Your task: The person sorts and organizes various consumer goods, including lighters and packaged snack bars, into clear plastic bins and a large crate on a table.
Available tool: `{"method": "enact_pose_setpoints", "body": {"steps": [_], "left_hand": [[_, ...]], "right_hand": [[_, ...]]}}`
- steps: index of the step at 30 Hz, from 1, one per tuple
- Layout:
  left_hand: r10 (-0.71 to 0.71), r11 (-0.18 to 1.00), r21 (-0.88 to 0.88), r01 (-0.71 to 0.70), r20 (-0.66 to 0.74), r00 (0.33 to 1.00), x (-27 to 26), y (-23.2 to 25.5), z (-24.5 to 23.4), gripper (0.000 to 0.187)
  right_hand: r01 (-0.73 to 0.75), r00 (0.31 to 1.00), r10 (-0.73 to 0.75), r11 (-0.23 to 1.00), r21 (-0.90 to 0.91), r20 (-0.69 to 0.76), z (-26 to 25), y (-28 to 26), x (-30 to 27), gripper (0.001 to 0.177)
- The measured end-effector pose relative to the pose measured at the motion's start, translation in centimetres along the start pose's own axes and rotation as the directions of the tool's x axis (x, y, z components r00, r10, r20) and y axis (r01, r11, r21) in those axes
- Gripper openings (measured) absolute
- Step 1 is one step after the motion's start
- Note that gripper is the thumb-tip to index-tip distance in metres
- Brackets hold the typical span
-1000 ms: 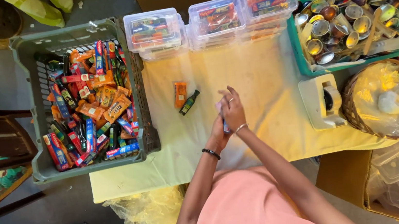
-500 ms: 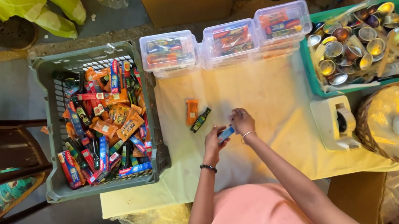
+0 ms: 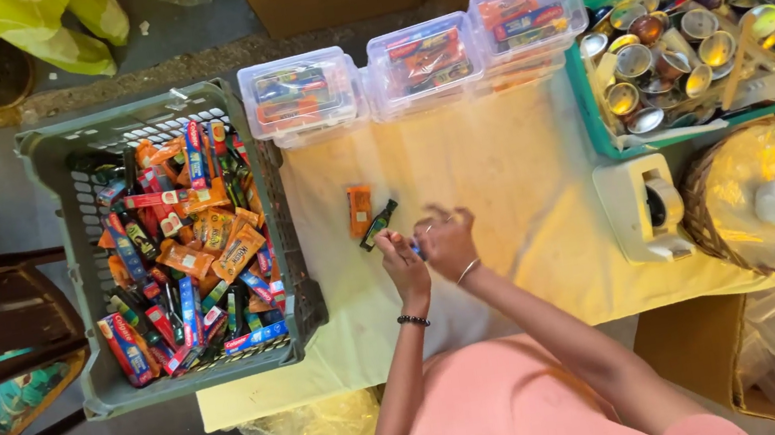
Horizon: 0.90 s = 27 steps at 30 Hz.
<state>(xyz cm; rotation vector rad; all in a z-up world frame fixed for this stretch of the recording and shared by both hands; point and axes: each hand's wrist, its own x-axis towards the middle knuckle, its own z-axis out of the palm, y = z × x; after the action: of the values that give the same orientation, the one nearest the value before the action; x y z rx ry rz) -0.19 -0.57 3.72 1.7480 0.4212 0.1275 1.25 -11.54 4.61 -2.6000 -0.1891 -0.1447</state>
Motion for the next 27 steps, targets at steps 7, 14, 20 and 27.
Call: {"method": "enact_pose_setpoints", "body": {"steps": [7, 14, 20, 27], "left_hand": [[0.123, 0.992, -0.022, -0.121, 0.101, 0.987, -1.4, 0.2, -0.3, 0.053], [0.242, 0.97, 0.0, -0.242, 0.046, 0.969, -2.8, 0.2, -1.1, 0.054], [0.167, 0.983, -0.088, -0.162, 0.049, 0.985, -3.7, 1.9, -0.6, 0.039], [0.27, 0.955, 0.161, -0.25, -0.123, 0.955, -2.6, -0.8, -2.8, 0.018]], "right_hand": [[0.06, 0.985, -0.064, 0.998, 0.031, 0.162, -0.8, 2.4, -1.0, 0.027], [0.167, 0.972, -0.165, 0.986, 0.001, -0.17, -3.0, 0.3, -1.7, 0.023], [0.166, 0.951, -0.158, 0.986, 0.006, -0.265, -4.6, 0.3, -2.3, 0.023], [-0.128, 0.987, 0.121, 0.99, -0.057, -0.104, 1.2, 13.1, -8.3, 0.028]]}}
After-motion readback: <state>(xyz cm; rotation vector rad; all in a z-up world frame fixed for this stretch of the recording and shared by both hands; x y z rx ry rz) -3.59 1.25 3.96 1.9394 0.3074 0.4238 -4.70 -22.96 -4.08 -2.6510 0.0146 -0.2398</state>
